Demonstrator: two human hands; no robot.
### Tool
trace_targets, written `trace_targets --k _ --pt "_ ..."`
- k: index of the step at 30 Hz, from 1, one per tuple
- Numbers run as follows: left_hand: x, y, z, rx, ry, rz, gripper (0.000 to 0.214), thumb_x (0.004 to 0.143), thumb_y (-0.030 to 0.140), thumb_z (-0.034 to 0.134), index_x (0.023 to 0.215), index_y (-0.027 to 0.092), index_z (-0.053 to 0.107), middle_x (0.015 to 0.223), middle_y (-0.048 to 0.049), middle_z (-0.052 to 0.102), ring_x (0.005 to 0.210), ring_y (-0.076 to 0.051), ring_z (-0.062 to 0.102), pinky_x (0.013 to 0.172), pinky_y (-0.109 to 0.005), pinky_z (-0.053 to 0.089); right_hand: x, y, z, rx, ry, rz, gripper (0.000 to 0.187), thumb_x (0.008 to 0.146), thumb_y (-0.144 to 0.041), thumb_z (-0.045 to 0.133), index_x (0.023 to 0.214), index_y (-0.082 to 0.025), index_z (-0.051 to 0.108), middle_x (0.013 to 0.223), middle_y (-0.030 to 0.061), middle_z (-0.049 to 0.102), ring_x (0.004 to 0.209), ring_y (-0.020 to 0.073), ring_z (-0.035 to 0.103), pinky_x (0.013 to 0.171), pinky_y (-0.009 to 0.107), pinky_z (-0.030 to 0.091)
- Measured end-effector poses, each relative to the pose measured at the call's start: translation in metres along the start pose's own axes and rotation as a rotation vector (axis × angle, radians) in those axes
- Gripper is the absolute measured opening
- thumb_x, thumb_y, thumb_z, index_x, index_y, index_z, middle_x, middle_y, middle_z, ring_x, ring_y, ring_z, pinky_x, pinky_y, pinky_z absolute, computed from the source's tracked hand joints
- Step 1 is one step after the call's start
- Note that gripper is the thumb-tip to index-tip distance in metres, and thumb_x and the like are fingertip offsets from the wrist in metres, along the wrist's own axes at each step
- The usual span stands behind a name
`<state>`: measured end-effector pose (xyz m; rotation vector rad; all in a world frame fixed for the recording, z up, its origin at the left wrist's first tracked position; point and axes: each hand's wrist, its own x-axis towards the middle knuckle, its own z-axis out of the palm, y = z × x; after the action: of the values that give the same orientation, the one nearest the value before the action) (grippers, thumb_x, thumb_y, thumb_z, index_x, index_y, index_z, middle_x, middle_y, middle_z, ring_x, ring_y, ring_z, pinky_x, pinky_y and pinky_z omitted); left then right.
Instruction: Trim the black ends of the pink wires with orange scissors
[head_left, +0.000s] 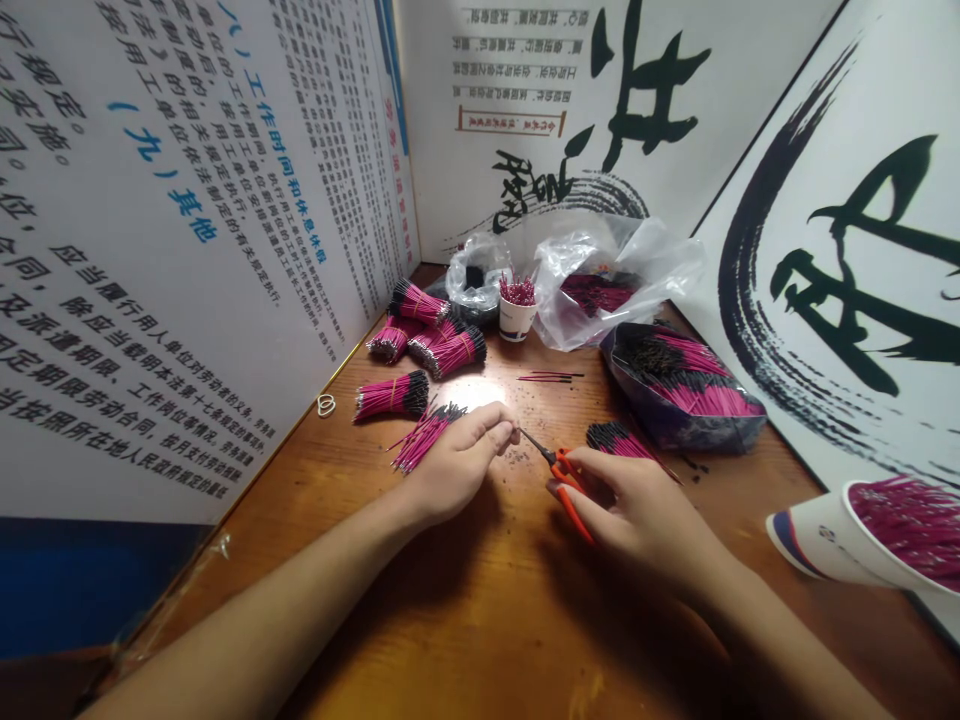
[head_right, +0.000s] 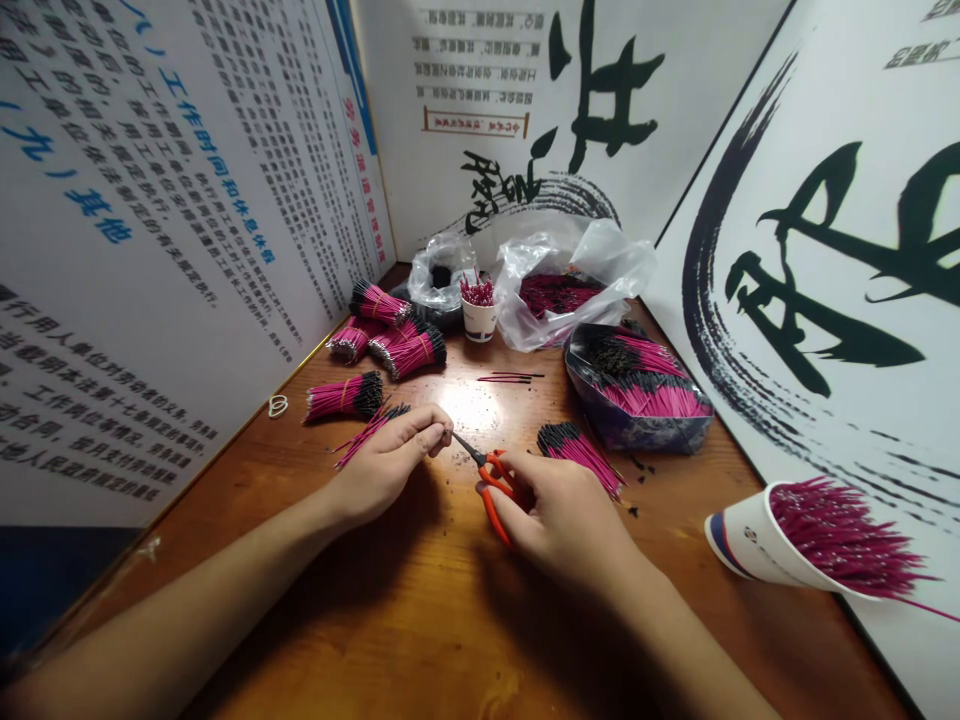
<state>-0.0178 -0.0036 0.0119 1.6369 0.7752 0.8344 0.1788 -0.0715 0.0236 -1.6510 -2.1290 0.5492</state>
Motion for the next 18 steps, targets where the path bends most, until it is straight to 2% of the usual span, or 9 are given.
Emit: trace_targets --k 6,18 --pt "-0.0014 0.0024 -0.001 0.035 -0.002 -0.038 0.024 0.094 0.03 0.042 0.073 0.019 0.043 0.077 -0.0005 0.047 0.078 -0.015 0.044 0.076 -0.026 0.039 0.0002 0.0012 -0.0005 0.01 -0.015 -0.018 0.022 0.088 -0.029 0.052 0.068 -0.021 0.048 0.06 -0.0013 0.058 0.054 0.0126 0.046 0.053 0.025 0.029" --pt "0.0002 -0.0009 -0.0008 -0.017 -0.028 -0.018 0.022 0.095 0.027 0.04 0.075 0.018 0.044 0.076 -0.0001 0.045 0.077 -0.015 0.043 0.075 -0.026 0.037 -0.0001 0.0004 -0.0007 0.0 0.002 0.008 0.022 0.088 -0.03 0.052 0.068 -0.022 0.048 0.061 -0.0017 0.057 0.055 0.0132 0.047 0.054 0.025 0.029"
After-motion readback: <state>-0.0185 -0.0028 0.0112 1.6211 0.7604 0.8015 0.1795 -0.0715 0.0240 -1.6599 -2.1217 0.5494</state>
